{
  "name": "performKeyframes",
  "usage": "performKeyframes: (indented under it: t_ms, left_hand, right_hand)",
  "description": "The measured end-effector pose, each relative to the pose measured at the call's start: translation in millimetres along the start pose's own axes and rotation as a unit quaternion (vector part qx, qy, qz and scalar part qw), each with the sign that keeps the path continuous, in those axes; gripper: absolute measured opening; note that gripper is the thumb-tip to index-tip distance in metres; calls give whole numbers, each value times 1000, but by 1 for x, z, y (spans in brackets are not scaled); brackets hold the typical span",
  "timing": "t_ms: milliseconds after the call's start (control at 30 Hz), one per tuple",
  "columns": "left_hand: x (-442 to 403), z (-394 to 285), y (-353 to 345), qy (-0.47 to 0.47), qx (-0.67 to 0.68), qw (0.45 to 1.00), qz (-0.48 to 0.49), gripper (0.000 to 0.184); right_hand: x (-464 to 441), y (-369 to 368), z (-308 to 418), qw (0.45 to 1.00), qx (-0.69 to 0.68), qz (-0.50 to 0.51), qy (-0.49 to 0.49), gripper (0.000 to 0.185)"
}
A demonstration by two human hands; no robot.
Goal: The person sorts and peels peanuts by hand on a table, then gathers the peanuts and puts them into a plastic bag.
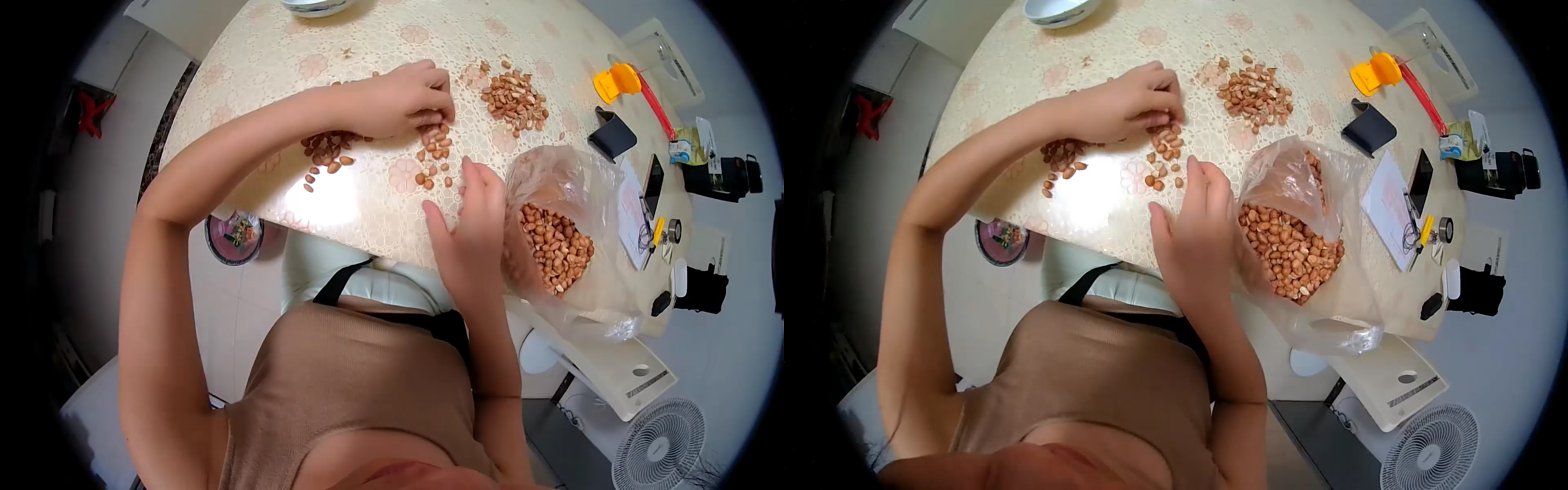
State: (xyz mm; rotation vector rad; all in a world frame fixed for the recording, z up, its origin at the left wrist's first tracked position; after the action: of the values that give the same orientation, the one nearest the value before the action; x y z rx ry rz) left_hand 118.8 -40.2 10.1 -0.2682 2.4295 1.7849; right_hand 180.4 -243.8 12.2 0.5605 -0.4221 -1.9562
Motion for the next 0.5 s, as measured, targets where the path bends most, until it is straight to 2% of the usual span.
performKeyframes:
  t_ms: [33,167,233,300,367,433,500]
  left_hand:
    - [3,-4,1,-6,16,1000,19,14]
    - [27,-18,7,-24,31,999,-21,15]
    - [42,-25,7,-49,-4,997,-51,20]
    - [57,-32,13,-38,29,996,-80,23]
    - [73,-24,22,11,26,995,-98,30]
    - [92,-6,32,79,-1,987,-142,32]
    - [102,23,34,139,-32,984,-110,33]
  right_hand:
    - [-4,-3,-2,1000,1,8,-5,64]
    - [-18,-13,-1,999,-12,25,-19,65]
    - [-21,-19,-5,998,-29,47,-5,64]
    - [-25,-25,-4,996,-56,70,4,61]
    - [-25,-26,-3,992,-88,88,-1,57]
    - [-33,-22,0,994,-82,61,25,53]
    - [-44,-24,2,996,-56,41,57,50]
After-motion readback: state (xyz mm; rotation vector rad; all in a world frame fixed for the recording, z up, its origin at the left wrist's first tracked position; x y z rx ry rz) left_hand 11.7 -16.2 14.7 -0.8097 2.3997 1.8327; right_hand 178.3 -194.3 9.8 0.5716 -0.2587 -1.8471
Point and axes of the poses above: each hand's wrist, its own x-axis away from the middle knuckle, its own y-axis out of the back of the hand, z = x × y, the point moved 4 cm from there along -x, towards the middle knuckle, and after that the axes turned 15 degrees about -x, right-handed, at the moved point
